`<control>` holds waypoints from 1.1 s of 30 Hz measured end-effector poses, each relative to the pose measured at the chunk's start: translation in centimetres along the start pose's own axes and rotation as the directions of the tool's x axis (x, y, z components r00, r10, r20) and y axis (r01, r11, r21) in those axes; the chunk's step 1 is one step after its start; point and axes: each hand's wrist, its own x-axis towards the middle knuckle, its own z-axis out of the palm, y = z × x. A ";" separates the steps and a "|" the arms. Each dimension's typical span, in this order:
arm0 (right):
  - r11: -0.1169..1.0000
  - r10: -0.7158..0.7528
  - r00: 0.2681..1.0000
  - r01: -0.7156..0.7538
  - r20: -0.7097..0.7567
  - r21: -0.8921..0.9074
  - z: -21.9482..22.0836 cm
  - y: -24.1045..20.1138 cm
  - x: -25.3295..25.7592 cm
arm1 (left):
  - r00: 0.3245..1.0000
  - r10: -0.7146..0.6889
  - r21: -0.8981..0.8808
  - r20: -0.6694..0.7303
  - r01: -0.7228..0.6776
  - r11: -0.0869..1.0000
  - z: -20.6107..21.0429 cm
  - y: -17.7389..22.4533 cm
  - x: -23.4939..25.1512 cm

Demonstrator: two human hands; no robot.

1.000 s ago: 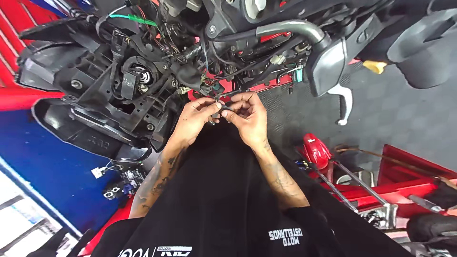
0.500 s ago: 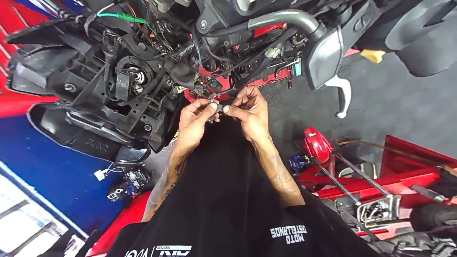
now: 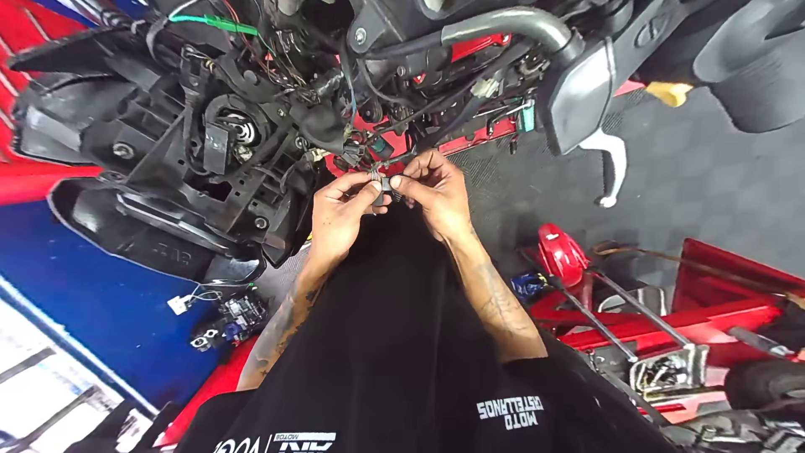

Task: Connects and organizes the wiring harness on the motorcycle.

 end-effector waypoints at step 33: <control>0.981 0.009 0.999 0.001 0.051 -0.193 0.9 -0.2 -1.3 | 0.999 0.012 -0.101 0.039 -0.008 0.995 0.0 -1.1 0.0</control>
